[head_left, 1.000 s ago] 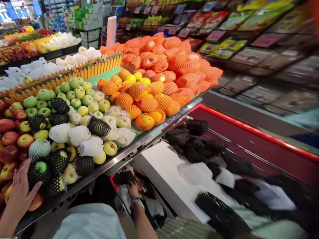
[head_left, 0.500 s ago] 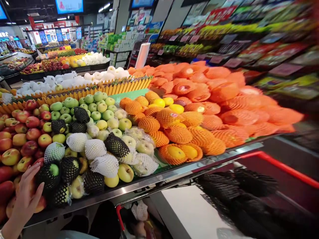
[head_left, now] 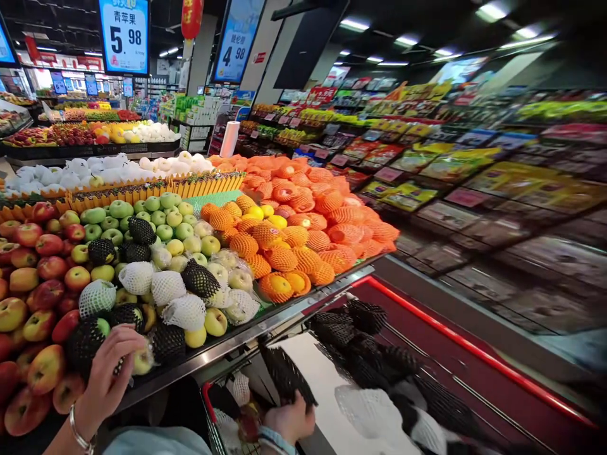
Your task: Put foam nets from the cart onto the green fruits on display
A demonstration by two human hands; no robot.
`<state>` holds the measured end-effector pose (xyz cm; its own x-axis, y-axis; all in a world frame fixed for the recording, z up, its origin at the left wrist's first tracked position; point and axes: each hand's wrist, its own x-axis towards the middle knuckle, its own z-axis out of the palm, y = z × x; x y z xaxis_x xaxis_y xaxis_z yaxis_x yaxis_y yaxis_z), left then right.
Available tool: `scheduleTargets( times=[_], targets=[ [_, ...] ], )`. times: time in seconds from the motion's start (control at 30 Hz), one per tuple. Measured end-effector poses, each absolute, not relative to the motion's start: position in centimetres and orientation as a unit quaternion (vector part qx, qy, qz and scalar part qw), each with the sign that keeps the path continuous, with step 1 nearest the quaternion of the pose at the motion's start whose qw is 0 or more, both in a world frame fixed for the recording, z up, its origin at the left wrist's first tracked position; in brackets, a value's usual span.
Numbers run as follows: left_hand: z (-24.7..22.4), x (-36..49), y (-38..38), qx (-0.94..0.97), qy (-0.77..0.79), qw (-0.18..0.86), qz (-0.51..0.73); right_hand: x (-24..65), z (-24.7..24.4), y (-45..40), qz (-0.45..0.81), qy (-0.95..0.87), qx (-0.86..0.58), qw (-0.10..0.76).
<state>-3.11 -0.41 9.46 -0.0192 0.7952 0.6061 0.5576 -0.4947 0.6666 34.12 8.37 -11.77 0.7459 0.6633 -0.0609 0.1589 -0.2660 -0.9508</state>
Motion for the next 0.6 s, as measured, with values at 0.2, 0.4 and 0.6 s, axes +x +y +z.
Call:
scheduleTargets(
  times=[0.2, 0.4, 0.6],
  targets=[
    [11.3, -0.7, 1.1, 0.660, 0.516, 0.296, 0.460, 25.9, -1.2, 8.0, 0.308, -0.304, -0.588, 0.684],
    [12.0, -0.4, 1.7, 0.561, 0.529, 0.431, 0.469, 17.2, 4.8, 5.1, 0.430, -0.357, -0.455, 0.693],
    [10.6, -1.0, 2.1, 0.483, 0.581, 0.414, 0.508, 16.0, 4.3, 3.8, 0.432, -0.396, -0.450, 0.674]
  ],
)
